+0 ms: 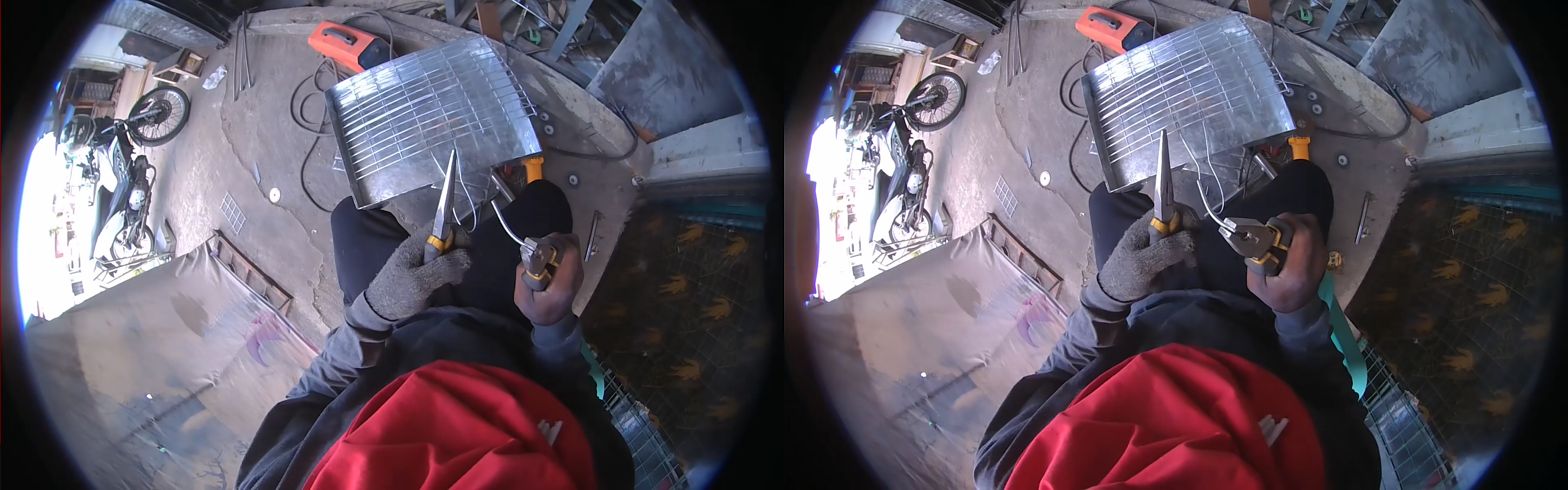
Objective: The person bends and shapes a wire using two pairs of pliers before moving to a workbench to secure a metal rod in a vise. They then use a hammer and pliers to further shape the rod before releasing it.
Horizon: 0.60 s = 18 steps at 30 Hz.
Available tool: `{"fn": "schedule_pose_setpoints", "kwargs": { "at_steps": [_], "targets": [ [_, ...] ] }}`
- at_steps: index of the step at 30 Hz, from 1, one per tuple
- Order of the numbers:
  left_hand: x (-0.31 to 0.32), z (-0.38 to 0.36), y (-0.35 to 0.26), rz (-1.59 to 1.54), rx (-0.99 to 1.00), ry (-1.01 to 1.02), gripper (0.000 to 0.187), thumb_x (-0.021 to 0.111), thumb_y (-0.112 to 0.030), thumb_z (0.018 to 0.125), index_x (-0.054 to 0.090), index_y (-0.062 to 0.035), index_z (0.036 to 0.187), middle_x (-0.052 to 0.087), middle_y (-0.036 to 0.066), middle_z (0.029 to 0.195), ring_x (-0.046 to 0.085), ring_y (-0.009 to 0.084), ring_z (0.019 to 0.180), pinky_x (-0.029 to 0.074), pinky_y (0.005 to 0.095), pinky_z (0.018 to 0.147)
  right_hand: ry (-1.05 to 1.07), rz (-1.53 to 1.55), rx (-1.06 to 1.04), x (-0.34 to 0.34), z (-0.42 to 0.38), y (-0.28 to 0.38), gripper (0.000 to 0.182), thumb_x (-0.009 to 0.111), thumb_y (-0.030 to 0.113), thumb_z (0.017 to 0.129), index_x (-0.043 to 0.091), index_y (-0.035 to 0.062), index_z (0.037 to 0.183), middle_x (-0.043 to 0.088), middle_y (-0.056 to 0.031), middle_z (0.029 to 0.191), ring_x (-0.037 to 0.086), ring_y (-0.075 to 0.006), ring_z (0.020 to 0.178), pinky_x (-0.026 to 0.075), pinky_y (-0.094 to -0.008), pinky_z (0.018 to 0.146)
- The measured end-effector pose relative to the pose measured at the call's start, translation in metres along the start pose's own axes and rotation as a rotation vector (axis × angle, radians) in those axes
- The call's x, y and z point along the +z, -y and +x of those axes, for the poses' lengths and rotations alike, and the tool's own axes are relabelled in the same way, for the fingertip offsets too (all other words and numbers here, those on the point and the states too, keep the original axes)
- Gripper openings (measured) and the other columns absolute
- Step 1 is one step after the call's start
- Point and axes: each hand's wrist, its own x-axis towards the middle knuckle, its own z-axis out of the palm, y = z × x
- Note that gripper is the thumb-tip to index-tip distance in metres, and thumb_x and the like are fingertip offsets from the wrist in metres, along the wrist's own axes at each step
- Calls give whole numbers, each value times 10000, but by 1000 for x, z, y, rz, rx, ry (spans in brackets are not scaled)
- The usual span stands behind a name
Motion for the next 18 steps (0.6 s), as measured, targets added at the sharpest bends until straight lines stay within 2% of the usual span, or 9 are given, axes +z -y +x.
{"fn": "schedule_pose_setpoints", "kwargs": {
  "at_steps": [5,7,8,10,11,13,14,16,18],
  "targets": [
    [8,-6,-5,20,40,-21,351,631,-113,962,532,-19,1285,637,68,1028,638,146,889,514,303,814,-2,-52,-130,-2,4,-8,438,767,167,788,514,-41,1078,586,-185,910,607,-343,736,492,-429,593],
    [9,-6,-4,-42,93,91,332,621,-140,991,559,-26,1297,636,19,1100,571,79,928,481,246,789,2,-72,-156,-3,7,-6,457,788,191,784,518,-31,1078,588,-169,901,604,-331,732,491,-429,592],
    [9,-8,-4,-44,96,89,332,621,-140,991,559,-26,1297,636,19,1100,571,79,928,481,246,789,5,-70,-159,-3,8,-5,457,788,191,784,518,-31,1078,588,-169,901,604,-331,732,491,-429,592],
    [10,-13,-9,-111,-55,119,410,569,-161,1020,493,-27,1400,633,50,1211,569,71,922,484,245,790,-16,-110,-169,-3,10,-4,476,805,213,778,519,-21,1078,590,-156,894,603,-324,734,492,-430,596],
    [11,-14,-12,-114,-51,115,410,569,-161,1020,493,-27,1400,633,50,1211,569,71,922,484,245,790,-13,-108,-174,-3,11,-4,476,805,213,778,519,-21,1078,590,-156,894,603,-324,734,492,-430,596],
    [13,-16,-17,-73,-173,147,480,531,-180,1038,407,-30,1476,616,78,1287,566,73,880,482,240,776,-23,-138,-187,-3,14,-3,471,805,229,782,522,-15,1069,588,-150,886,606,-323,739,494,-432,602],
    [12,-16,-15,-75,-170,145,480,531,-180,1038,407,-30,1476,616,78,1287,566,73,880,482,240,776,-20,-137,-190,-3,15,-4,471,805,229,782,522,-15,1069,588,-150,886,606,-323,739,494,-432,602],
    [11,-17,-8,-90,-98,278,520,533,-184,1038,359,-27,1503,634,58,1182,557,75,826,472,235,742,-14,-137,-173,-3,16,-4,454,797,234,793,526,-13,1061,584,-152,889,607,-323,743,494,-433,609],
    [13,-17,-7,-59,-87,269,523,532,-190,1039,355,-29,1504,627,44,1118,553,75,809,467,235,727,-6,-119,-167,-3,16,-4,439,785,219,796,527,-17,1062,582,-156,892,607,-327,744,494,-437,613]
  ]
}}
